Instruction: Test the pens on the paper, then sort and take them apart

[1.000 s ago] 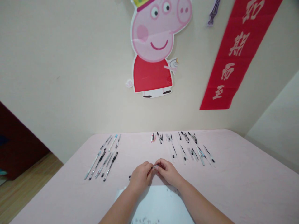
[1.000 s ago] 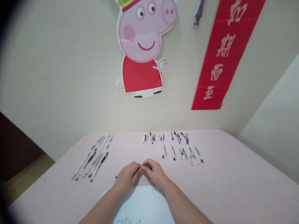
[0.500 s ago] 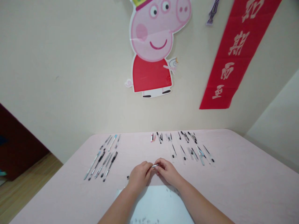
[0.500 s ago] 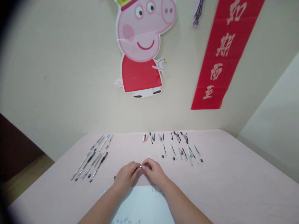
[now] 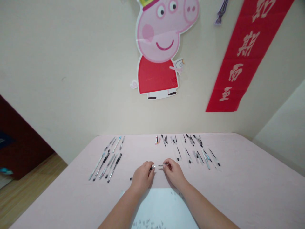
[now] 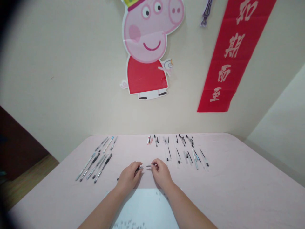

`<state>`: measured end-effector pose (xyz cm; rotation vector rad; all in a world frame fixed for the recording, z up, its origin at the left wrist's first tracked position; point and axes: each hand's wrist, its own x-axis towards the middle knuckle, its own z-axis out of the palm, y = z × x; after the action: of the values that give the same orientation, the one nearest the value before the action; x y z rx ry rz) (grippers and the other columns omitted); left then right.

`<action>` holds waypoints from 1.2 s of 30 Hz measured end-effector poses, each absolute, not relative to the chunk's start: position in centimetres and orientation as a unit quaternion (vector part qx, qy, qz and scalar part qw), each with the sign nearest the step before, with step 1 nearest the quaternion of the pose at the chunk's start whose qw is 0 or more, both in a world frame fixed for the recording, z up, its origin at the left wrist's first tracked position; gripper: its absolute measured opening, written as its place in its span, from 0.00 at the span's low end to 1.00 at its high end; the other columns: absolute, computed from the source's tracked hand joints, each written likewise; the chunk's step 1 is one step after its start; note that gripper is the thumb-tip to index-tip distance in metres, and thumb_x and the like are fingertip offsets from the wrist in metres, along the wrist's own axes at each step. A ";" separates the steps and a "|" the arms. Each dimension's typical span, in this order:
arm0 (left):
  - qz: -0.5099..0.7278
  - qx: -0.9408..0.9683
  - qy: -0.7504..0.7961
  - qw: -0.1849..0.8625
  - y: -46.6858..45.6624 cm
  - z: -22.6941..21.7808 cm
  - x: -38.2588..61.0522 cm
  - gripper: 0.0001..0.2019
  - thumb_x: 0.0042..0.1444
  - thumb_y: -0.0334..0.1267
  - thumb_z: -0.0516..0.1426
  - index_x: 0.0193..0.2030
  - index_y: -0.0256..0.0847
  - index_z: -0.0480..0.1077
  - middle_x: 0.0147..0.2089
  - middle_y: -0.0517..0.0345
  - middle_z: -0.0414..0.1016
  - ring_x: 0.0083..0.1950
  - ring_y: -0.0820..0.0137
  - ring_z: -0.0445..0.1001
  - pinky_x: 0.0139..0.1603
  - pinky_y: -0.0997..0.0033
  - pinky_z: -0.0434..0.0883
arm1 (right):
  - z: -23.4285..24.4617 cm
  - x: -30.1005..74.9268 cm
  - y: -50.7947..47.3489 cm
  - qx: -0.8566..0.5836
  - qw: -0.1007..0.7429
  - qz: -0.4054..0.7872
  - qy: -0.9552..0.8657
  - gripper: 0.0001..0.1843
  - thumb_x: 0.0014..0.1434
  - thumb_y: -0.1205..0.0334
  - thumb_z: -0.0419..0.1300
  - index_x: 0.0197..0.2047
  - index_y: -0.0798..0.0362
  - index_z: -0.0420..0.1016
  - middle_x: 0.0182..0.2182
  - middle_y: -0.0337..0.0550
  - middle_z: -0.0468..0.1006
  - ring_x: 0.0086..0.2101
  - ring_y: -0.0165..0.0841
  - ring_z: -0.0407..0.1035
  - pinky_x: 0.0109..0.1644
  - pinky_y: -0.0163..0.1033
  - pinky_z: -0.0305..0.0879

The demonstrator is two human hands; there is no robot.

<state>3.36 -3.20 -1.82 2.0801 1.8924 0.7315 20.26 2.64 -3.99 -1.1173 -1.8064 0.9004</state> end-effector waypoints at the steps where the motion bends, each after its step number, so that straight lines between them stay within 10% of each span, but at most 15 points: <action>1: 0.248 0.710 0.649 0.115 -3.2 -1.8 3.3 0.10 0.59 0.35 0.48 0.46 0.42 0.66 0.42 0.54 0.73 0.42 0.67 0.71 0.42 0.69 0.64 | -4.0 20.3 2.6 -0.451 0.397 0.344 -0.722 0.05 0.53 0.65 0.53 0.31 0.52 0.70 0.26 0.39 0.72 0.28 0.32 0.66 0.33 0.36 0.61; 25: 0.297 0.722 0.613 0.118 -3.0 -1.5 3.7 0.06 0.54 0.28 0.48 0.33 0.42 0.62 0.35 0.57 0.67 0.37 0.69 0.67 0.38 0.70 0.64 | -3.2 20.2 1.9 -0.408 0.363 0.311 -0.778 0.13 0.50 0.66 0.61 0.41 0.50 0.72 0.38 0.42 0.72 0.38 0.35 0.67 0.43 0.40 0.62; 36: 0.263 0.774 0.564 0.116 -3.3 -1.0 4.2 0.08 0.54 0.28 0.48 0.34 0.41 0.67 0.38 0.55 0.69 0.39 0.69 0.69 0.40 0.72 0.65 | -2.7 20.2 1.7 -0.351 0.335 0.307 -0.819 0.08 0.60 0.64 0.54 0.30 0.53 0.70 0.32 0.40 0.70 0.35 0.32 0.65 0.40 0.37 0.60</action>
<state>4.21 -3.33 -1.04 2.2672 1.6531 0.7711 20.18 1.65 -2.65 -0.9147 -2.1366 0.8000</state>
